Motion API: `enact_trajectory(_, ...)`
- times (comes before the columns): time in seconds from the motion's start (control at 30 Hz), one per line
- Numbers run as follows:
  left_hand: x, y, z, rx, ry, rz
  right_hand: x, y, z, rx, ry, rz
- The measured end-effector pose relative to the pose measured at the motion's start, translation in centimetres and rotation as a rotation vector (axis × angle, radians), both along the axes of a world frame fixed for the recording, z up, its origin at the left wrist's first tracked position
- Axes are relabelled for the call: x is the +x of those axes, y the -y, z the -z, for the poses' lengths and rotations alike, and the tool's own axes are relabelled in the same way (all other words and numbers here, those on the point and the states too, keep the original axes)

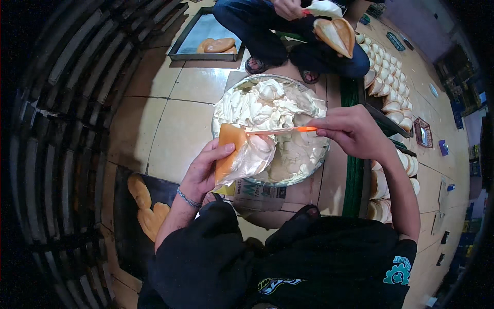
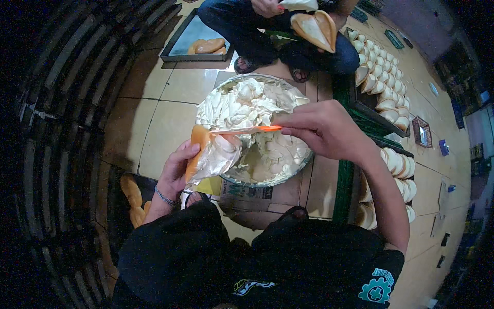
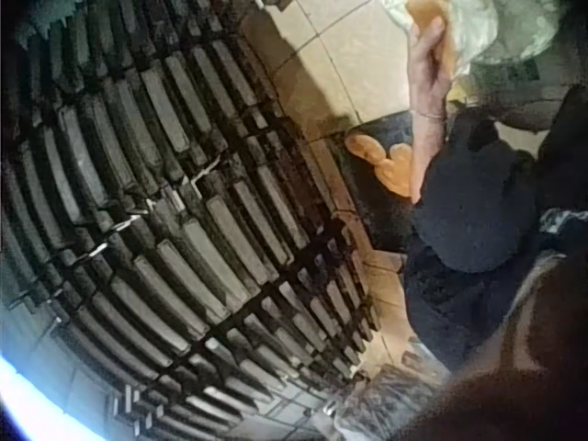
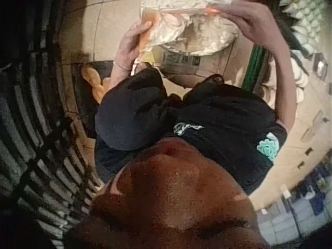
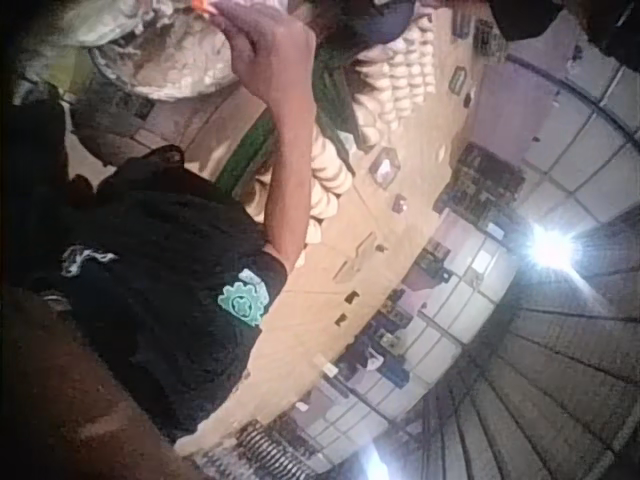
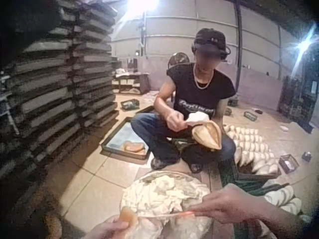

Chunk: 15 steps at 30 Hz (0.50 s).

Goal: The person spreads cream onto bread rolls using a spreader tool and then places the rolls onto a tray.

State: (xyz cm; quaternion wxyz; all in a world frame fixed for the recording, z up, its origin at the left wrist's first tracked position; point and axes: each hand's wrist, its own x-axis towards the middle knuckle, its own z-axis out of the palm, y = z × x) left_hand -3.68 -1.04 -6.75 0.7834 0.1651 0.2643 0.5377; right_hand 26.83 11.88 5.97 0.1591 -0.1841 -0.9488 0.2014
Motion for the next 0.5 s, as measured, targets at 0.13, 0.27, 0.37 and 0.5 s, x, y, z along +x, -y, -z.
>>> enact_trajectory(0.13,-0.3,0.4,-0.4,-0.078,0.022,-0.134,-1.3,1.8,0.9,0.062,0.063,0.039)
enact_trajectory(0.27,0.1,-1.0,0.3,-0.178,0.161,-0.222,-1.9,3.9,3.5,0.123,-0.020,0.087)
enact_trajectory(0.37,-0.2,-1.5,0.3,-0.142,0.205,-0.376,-3.5,6.4,4.8,0.181,0.032,0.110)
enact_trajectory(0.5,-0.9,-1.8,0.5,-0.147,0.266,-0.414,-3.8,7.9,4.9,0.018,0.039,-0.020)
